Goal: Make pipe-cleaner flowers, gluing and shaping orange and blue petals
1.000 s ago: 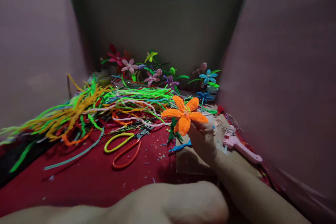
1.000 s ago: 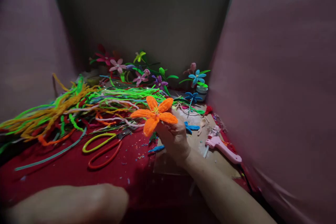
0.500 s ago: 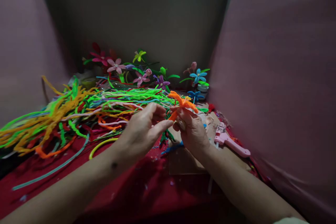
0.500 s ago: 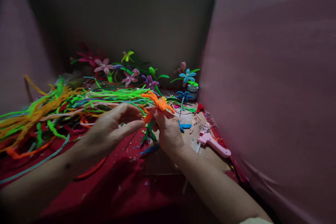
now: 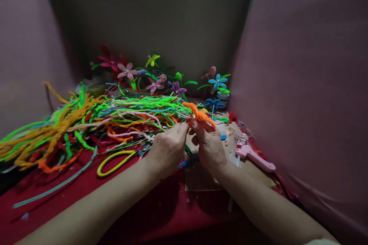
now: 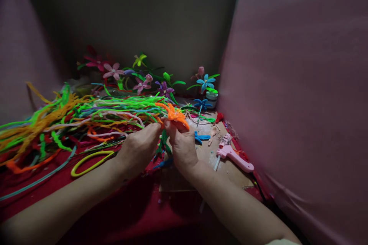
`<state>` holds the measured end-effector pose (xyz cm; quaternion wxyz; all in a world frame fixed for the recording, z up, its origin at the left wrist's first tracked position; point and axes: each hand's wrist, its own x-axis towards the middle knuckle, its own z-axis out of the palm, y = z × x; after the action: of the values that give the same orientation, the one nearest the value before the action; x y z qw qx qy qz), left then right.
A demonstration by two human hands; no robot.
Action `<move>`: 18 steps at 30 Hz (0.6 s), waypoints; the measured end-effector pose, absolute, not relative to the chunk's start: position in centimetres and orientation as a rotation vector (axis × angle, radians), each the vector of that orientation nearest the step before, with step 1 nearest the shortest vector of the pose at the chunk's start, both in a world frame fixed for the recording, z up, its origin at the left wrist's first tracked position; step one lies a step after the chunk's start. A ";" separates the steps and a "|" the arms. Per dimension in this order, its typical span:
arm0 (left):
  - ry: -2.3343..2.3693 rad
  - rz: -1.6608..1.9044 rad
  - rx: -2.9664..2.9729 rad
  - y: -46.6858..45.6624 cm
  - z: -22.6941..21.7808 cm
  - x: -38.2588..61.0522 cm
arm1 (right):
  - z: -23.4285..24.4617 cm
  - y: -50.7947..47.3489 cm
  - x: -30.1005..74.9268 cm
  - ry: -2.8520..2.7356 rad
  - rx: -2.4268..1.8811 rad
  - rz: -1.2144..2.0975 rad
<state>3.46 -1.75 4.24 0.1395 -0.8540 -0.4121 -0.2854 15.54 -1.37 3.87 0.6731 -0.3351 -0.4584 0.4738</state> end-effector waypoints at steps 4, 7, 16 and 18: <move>-1.235 -1.210 -2.580 -1.6 4.8 3.4 | 3.8 -1.4 15.5 -1.093 -0.689 1.083; -1.432 -1.387 -2.640 -2.1 5.2 3.3 | 3.8 -1.4 15.7 -1.161 -0.670 1.123; -1.867 -2.585 -3.139 -2.9 6.4 3.3 | 3.5 -0.8 15.7 -0.940 -0.544 1.473; -1.861 -2.873 -3.194 -3.0 6.6 3.1 | 3.6 -0.8 15.6 -0.877 -0.544 1.515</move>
<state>3.11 -2.98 6.61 -0.6962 -0.4898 -0.2853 -0.4405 15.64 -0.77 3.57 0.6086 -0.2354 -0.3798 0.6557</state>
